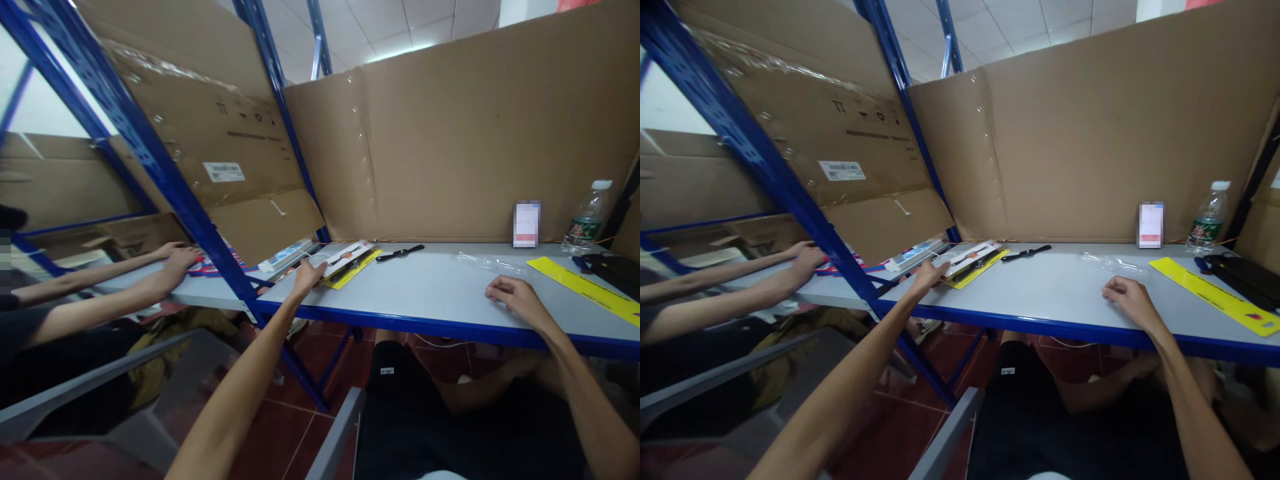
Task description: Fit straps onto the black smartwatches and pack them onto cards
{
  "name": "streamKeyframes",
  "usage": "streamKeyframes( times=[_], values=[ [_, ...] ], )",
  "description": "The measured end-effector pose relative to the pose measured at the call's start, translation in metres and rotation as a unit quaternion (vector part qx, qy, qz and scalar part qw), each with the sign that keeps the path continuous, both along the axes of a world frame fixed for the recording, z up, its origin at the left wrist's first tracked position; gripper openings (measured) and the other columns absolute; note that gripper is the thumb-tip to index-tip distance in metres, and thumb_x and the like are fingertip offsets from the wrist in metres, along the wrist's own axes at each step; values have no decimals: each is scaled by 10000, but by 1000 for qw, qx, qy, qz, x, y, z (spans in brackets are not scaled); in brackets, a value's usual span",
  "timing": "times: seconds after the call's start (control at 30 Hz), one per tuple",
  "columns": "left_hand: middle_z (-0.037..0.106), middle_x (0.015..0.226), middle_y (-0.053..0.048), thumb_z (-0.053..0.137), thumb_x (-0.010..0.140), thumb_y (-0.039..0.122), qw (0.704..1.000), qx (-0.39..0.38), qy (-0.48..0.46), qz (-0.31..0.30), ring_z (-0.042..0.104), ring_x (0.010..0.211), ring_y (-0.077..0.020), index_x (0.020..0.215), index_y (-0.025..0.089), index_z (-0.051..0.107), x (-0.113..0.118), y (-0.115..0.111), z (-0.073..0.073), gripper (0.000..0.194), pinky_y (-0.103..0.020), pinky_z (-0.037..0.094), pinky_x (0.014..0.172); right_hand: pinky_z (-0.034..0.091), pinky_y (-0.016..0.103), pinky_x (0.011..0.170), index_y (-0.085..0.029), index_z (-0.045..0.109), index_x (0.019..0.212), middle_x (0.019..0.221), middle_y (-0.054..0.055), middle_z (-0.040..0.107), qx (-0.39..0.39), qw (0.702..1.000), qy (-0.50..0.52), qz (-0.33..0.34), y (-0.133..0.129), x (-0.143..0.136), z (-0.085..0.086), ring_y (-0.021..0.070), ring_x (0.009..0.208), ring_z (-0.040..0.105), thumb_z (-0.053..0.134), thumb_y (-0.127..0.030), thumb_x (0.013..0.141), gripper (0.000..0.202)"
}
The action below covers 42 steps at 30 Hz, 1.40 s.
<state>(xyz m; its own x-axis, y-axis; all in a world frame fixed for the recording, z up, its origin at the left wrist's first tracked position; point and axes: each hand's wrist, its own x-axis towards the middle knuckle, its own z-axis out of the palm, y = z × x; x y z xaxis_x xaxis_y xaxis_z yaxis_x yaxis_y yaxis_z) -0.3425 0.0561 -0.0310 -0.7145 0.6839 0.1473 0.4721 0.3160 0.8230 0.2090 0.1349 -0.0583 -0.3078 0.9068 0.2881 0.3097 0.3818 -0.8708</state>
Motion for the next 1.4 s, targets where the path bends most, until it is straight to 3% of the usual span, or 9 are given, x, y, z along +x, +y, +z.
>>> streamKeyframes(
  times=[0.13,0.27,0.5,0.7,0.77,0.87,1.0,1.2,1.4],
  values=[
    [713,733,-145,540,927,534,971,-152,184,-2,677,629,-273,1221,48,576,-2,-3,8,570,-346,492,651,430,284,552,-194,688,732,774,88,734,2,1000,0,2,0,0,0,199,676,630,707,-596,714,403],
    [745,846,-199,397,970,600,942,-207,264,-1,722,790,-318,1207,61,600,-3,-8,12,623,-378,504,764,433,278,549,-195,682,739,768,84,735,10,1000,0,-2,1,0,-2,210,702,644,707,-610,723,416],
    [709,1128,-315,290,996,598,911,-213,350,45,692,1057,-427,1303,61,560,8,-14,0,675,-447,505,814,444,281,543,-203,659,722,764,77,732,9,1000,2,6,-2,-1,0,207,692,641,682,-602,740,401],
    [722,980,-278,246,1016,590,898,-153,404,87,687,962,-437,1357,51,525,37,-27,17,696,-463,478,800,441,274,553,-193,657,723,755,73,724,5,1000,16,5,-5,-3,2,197,690,628,687,-556,739,365],
    [728,974,-231,234,1034,533,894,-113,430,55,687,940,-406,1419,102,495,60,-25,23,634,-439,467,793,429,267,551,-190,658,721,737,69,712,5,1000,19,7,-6,-4,2,191,685,617,676,-515,739,325],
    [731,1024,-164,314,1033,470,878,-92,464,-77,677,976,-359,1424,196,511,106,-7,24,517,-398,459,809,422,262,554,-193,651,720,729,63,705,7,1000,25,4,-7,-4,3,182,675,606,665,-471,744,279],
    [698,1205,-160,408,1007,439,844,-109,480,-213,627,1128,-346,1402,210,534,156,45,17,474,-408,461,900,427,262,563,-200,643,731,744,61,709,0,1000,21,7,-8,-4,4,187,694,616,664,-450,751,251],
    [570,1395,-269,453,954,309,846,-170,461,-207,490,1293,-406,1350,81,571,160,120,-2,471,-507,392,1037,442,276,582,-204,641,742,777,68,721,-1,1000,17,8,-8,-3,3,193,708,625,654,-459,769,257],
    [630,1267,-257,447,926,217,849,-194,449,-199,584,1178,-360,1193,94,691,150,139,-11,382,-416,450,952,478,314,656,-209,643,741,770,63,717,13,999,28,21,-4,-3,-1,197,710,628,652,-450,784,246]
  ],
)
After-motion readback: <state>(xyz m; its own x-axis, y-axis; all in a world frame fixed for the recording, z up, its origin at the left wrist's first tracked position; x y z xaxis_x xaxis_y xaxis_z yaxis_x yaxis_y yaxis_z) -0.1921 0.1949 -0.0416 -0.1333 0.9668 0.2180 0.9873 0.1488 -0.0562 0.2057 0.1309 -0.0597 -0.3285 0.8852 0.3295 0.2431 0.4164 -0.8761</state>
